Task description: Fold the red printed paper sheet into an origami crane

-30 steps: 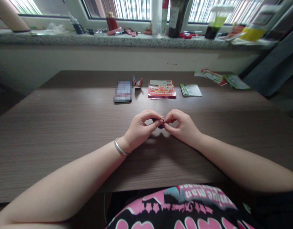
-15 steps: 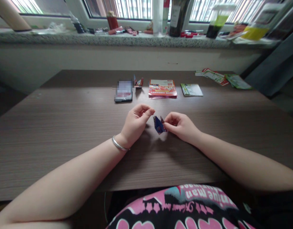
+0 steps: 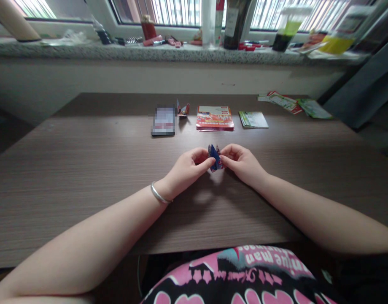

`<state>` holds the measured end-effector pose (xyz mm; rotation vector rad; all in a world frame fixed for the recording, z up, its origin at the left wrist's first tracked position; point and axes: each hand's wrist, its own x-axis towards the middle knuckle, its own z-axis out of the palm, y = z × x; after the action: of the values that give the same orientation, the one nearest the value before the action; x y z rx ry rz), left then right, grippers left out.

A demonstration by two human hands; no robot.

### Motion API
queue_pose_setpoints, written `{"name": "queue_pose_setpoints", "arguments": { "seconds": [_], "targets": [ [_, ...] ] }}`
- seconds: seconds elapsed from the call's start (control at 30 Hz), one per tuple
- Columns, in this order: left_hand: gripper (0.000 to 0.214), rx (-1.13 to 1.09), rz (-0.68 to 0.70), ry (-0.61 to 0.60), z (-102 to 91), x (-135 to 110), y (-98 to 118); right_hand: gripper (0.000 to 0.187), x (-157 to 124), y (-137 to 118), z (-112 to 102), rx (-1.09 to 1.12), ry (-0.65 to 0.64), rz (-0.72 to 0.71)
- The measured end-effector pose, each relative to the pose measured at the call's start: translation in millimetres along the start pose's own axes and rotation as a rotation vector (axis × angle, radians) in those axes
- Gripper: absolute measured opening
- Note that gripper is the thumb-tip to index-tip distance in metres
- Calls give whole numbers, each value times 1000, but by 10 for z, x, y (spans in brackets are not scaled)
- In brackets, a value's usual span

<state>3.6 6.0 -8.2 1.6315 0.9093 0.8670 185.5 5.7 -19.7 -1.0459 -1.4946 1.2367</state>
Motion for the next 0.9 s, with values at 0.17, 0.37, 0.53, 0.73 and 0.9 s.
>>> {"name": "queue_pose_setpoints", "arguments": {
  "seconds": [0.17,0.37,0.53,0.73,0.9],
  "targets": [
    [20,-66,-8,23,24,11,-18,36,-9,-19,30,46,1,-7],
    [21,-177,-20,80,19,17,-11,26,-36,11,3,-96,14,-9],
    [26,-261,-43,33,9,27,-21,26,-42,22,-10,-140,21,-28],
    [26,-224,-72,31,0,35,-39,26,-55,31,-16,-232,41,-59],
    [29,-200,-115,30,-8,33,-38,27,-44,44,-21,-222,39,-57]
  ]
}}
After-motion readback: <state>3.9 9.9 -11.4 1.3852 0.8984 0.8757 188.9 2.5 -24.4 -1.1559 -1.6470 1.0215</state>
